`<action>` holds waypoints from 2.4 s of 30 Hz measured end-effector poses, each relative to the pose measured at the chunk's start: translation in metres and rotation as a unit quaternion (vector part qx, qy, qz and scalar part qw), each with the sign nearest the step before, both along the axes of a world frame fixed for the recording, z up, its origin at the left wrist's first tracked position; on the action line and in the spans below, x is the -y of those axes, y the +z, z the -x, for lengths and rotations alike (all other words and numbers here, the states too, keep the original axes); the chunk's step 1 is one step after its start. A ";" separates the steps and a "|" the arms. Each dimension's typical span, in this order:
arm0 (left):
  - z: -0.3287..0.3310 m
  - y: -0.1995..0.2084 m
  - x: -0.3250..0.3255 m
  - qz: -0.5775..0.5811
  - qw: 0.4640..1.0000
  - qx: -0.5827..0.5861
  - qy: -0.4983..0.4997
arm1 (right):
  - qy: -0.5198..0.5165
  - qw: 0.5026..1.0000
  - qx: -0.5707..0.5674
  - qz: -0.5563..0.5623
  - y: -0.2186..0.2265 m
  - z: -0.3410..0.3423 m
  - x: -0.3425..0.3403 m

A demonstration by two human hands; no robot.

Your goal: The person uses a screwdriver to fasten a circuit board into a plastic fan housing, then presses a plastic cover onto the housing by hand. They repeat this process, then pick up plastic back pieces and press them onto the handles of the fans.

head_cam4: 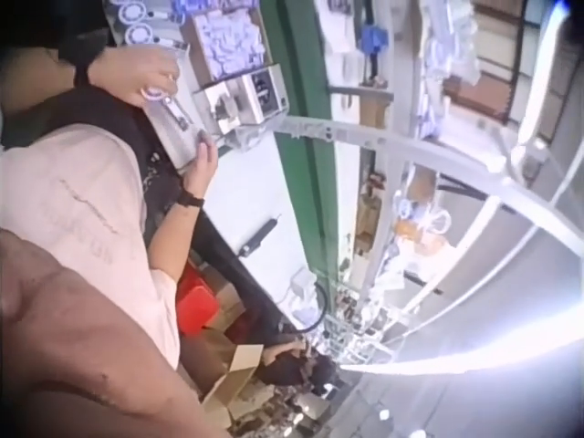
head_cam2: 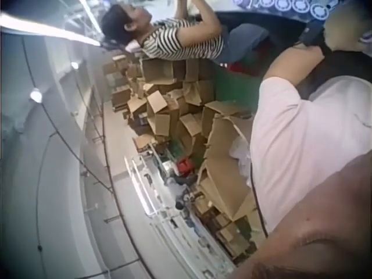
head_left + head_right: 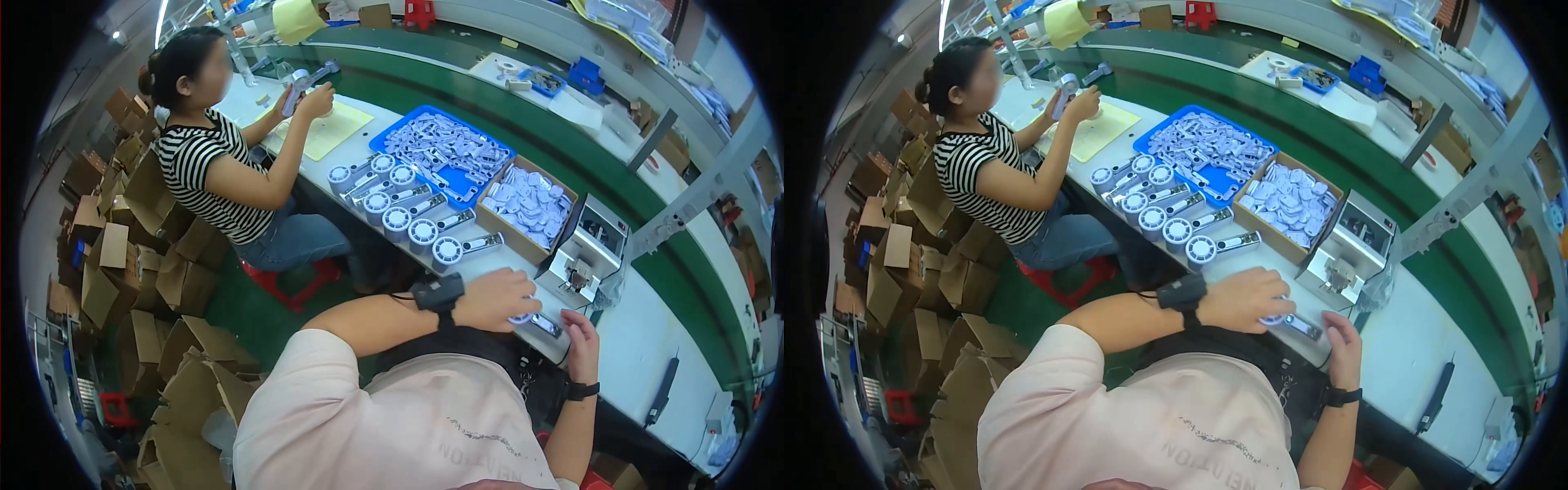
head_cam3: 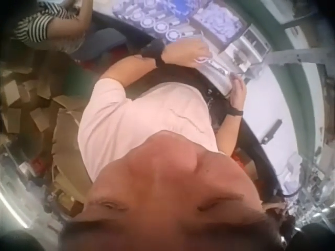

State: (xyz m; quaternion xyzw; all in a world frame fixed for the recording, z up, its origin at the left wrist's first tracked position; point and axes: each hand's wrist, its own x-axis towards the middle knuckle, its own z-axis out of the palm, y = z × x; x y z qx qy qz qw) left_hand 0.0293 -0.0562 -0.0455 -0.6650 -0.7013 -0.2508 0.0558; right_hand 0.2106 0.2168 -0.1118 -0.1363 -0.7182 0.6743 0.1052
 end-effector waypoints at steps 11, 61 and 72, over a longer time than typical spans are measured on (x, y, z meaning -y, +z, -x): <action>0.202 0.024 0.244 -0.237 0.777 -0.041 0.581 | -0.027 0.999 -0.021 0.002 0.002 -0.003 0.008; 0.305 0.010 0.271 -0.031 0.830 -0.037 0.555 | -0.053 0.997 0.038 -0.033 0.004 -0.012 0.015; 0.322 0.033 0.289 0.058 0.827 -0.039 0.557 | -0.067 0.992 0.103 -0.027 0.026 -0.008 0.021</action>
